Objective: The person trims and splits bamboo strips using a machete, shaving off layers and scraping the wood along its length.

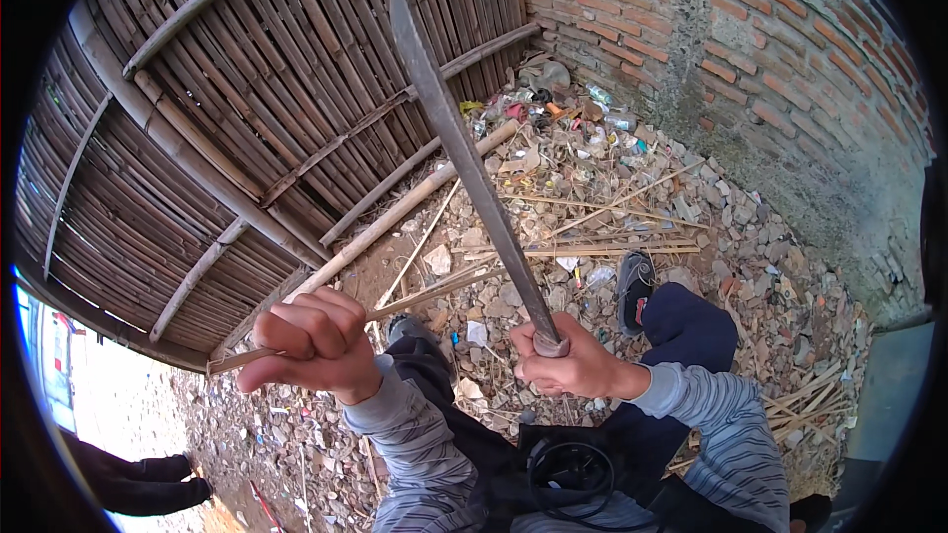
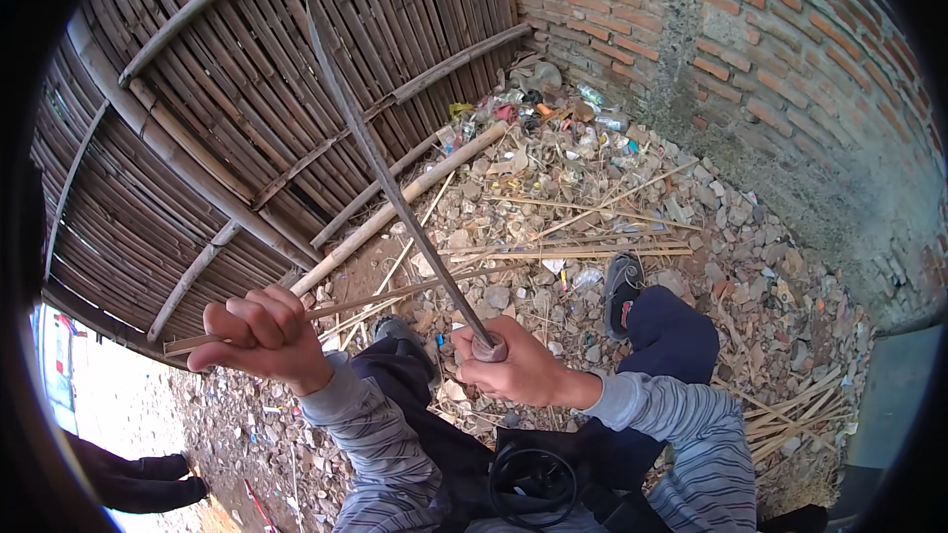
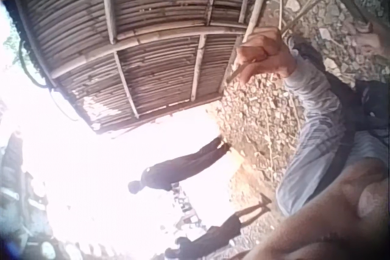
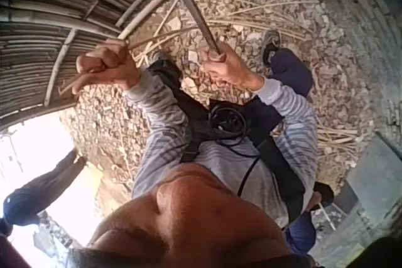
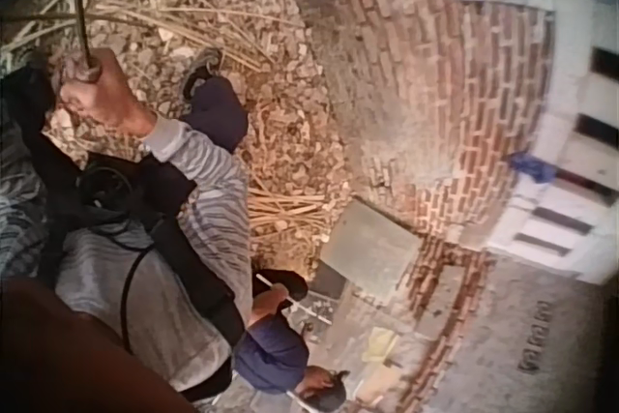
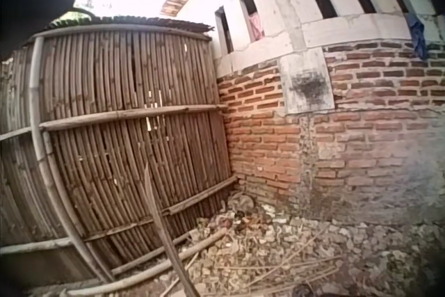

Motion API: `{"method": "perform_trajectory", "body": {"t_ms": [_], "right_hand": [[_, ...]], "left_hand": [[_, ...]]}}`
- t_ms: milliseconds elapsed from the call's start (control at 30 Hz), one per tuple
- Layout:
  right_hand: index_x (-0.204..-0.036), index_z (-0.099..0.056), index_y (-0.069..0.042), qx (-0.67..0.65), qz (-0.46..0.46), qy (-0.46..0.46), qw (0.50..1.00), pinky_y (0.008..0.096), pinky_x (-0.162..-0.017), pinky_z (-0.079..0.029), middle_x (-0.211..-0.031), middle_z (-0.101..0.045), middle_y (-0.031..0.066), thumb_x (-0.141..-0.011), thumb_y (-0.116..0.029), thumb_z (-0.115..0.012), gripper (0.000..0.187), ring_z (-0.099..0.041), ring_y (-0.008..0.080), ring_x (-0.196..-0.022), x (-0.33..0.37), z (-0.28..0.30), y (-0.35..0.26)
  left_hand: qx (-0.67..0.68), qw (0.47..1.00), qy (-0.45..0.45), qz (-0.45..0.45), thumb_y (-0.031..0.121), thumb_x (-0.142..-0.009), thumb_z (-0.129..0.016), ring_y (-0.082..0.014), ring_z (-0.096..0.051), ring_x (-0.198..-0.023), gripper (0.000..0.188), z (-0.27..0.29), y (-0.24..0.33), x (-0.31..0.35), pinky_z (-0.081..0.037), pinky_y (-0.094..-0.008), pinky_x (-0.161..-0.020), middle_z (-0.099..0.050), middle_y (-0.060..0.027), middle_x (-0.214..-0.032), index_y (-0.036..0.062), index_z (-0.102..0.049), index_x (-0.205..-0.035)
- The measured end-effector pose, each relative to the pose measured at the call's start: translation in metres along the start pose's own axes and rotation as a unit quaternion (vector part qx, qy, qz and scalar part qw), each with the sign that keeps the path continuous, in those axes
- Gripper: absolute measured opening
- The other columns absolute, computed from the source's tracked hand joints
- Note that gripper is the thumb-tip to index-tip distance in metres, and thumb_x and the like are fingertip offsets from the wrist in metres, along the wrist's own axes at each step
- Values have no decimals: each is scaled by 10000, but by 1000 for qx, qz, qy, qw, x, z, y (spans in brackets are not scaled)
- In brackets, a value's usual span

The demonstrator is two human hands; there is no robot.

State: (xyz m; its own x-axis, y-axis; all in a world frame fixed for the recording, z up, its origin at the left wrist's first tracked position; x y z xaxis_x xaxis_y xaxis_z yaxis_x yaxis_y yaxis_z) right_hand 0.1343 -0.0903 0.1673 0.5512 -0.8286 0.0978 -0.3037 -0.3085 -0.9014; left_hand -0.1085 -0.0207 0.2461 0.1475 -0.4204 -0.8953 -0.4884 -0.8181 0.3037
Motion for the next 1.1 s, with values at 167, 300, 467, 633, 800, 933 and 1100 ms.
{"method": "perform_trajectory", "body": {"t_ms": [167,300,467,633,800,933,1100], "right_hand": [[-762,-417,-125,120,-232,12,965,269,-411,-264,-553,-378,-51,-900,-40,-611,252,-332,47,-428,-5,26,70],[-733,-472,-134,-59,-297,37,952,263,-394,-259,-552,-368,-65,-892,-85,-591,206,-320,41,-408,-11,36,73],[-815,-518,-109,-130,-240,22,962,239,-382,-235,-516,-330,-78,-987,-146,-618,202,-298,33,-381,-14,38,82],[-1138,-637,-10,-160,-179,66,968,225,-425,-245,-532,-288,-112,-1043,-578,-555,582,-257,19,-402,-18,39,83],[-1138,-671,-19,-223,-89,98,966,243,-441,-270,-521,-251,-109,-1039,-582,-562,581,-236,22,-398,-26,24,53],[-1005,-653,-126,-264,-5,112,958,242,-443,-292,-490,-278,-111,-1074,-442,-571,334,-259,34,-377,-26,26,16],[-876,-607,-97,-186,64,189,962,246,-436,-300,-489,-322,-102,-1005,-276,-647,225,-286,37,-379,-27,65,-28]], "left_hand": [[30,999,13,-17,704,-1023,-338,-25,-91,-382,601,-3,-7,2,-85,-237,-318,-155,75,-474,195,-236,-720],[26,999,-21,5,708,-1020,-342,-26,-83,-368,619,-23,-5,4,-79,-236,-315,-161,72,-454,190,-221,-702],[43,998,-38,-2,691,-1030,-347,-20,-98,-355,621,-30,-4,6,-73,-237,-313,-163,71,-448,183,-224,-697],[152,983,-103,-24,651,-1018,-469,-57,-192,-297,652,-56,9,13,-118,-247,-301,-267,52,-409,132,-332,-647],[194,962,-189,-24,388,-1101,-532,-99,-256,-315,609,-94,58,9,-117,-270,-347,-294,19,-423,90,-367,-596],[269,917,-295,10,659,-1082,-305,-99,-376,-343,781,-112,77,7,-167,-255,-346,-416,-18,-436,122,-424,-528],[274,864,-422,34,708,-1050,-353,-198,-529,-473,841,-100,42,22,-492,-361,-590,-528,-57,-539,57,-613,-584]]}}
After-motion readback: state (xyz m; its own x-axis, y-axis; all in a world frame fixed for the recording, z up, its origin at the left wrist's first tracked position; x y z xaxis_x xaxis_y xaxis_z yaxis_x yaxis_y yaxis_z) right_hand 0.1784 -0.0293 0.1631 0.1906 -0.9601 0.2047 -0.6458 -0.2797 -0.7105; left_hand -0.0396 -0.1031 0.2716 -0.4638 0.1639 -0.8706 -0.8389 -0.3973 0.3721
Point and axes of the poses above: each hand's wrist, its own x-axis away from the middle knuckle, its own z-axis out of the back of the hand, y = z × x, the point moved 1 cm from there along -x, towards the middle knuckle
